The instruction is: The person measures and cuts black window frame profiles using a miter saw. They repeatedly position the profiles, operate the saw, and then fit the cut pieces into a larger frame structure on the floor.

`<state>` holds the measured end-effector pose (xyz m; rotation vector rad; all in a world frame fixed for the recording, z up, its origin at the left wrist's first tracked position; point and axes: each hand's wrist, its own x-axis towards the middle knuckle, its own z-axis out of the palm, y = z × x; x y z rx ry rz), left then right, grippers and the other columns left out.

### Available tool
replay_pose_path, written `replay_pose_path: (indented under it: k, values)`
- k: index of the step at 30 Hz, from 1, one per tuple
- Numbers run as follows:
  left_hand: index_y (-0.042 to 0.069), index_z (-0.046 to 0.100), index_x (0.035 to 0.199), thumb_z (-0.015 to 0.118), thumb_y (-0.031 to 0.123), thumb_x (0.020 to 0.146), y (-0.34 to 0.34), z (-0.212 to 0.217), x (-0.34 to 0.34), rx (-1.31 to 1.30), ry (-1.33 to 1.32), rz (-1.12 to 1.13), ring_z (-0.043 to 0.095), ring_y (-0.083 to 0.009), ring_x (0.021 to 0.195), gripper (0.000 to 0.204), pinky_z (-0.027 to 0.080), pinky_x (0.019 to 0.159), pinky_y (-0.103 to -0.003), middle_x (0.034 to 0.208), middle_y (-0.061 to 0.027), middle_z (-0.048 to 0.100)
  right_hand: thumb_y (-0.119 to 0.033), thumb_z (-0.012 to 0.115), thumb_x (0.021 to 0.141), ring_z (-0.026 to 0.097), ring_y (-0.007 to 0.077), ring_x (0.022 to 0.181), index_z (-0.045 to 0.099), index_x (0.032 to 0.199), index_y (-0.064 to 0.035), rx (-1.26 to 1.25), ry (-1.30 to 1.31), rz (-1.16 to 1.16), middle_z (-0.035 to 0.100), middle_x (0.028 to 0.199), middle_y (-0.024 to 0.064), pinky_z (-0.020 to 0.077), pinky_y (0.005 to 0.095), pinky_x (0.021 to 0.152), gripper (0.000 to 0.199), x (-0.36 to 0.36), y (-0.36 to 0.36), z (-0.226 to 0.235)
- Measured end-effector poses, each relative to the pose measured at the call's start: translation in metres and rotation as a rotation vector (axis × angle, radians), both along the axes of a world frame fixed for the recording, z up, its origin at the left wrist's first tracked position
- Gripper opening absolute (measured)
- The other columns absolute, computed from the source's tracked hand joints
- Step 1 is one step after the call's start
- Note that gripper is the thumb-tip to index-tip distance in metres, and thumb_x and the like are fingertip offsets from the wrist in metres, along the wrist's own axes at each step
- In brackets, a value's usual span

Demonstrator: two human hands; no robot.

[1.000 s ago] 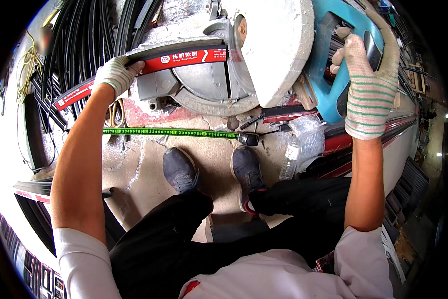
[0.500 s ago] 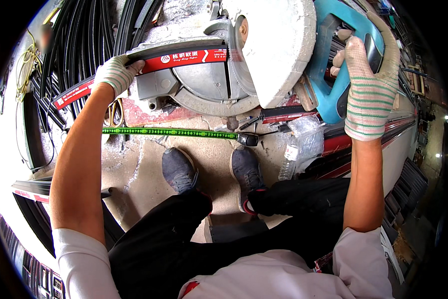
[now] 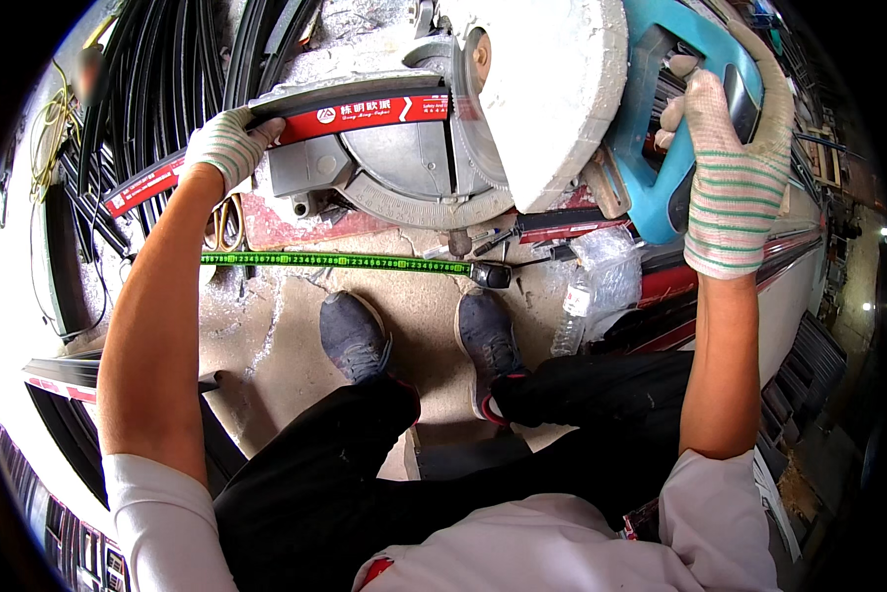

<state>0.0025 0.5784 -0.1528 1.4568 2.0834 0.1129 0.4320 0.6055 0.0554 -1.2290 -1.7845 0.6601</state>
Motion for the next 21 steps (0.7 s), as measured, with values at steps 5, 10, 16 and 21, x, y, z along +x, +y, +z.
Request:
replay_pose_path:
  k: [5,10,16,21]
  values:
    - [0.012,0.079,0.128,0.074,0.043,0.102,0.001,-0.003,-0.004,-0.006,-0.025,0.001,0.076,-0.0207,0.092,0.040,0.058,0.089,-0.034,0.104,-0.0088,0.083,-0.020,0.072,0.105,0.073,0.0109,0.077,0.053,0.152,-0.0117,-0.003,-0.005,0.011,0.077,0.112,0.0103,0.0663,0.0270,0.067,0.051,-0.001,0.001,0.003]
    - [0.012,0.078,0.128,0.073,0.045,0.102,0.003,-0.003,-0.002,-0.002,-0.001,-0.017,0.076,-0.0214,0.092,0.042,0.058,0.089,-0.035,0.103,-0.0092,0.082,-0.019,0.071,0.105,0.072,0.0109,0.076,0.051,0.152,-0.0095,-0.030,-0.039,-0.022,0.076,0.107,0.0097,0.0658,0.0279,0.067,0.052,0.000,0.002,0.006]
    - [0.013,0.078,0.128,0.073,0.046,0.102,0.000,0.000,-0.003,-0.014,0.030,-0.018,0.077,-0.0234,0.094,0.043,0.058,0.090,-0.035,0.104,-0.0100,0.083,-0.018,0.071,0.105,0.071,0.0105,0.075,0.051,0.153,-0.0085,0.032,-0.062,0.024,0.075,0.105,0.0091,0.0654,0.0278,0.067,0.052,-0.001,0.004,0.005]
    - [0.012,0.078,0.127,0.073,0.046,0.102,0.002,-0.008,-0.008,-0.002,-0.007,-0.016,0.078,-0.0237,0.095,0.043,0.058,0.090,-0.036,0.105,-0.0105,0.083,-0.019,0.069,0.106,0.068,0.0108,0.070,0.050,0.151,-0.0086,0.003,-0.081,-0.037,0.074,0.102,0.0097,0.0635,0.0286,0.068,0.050,-0.005,-0.010,-0.002]
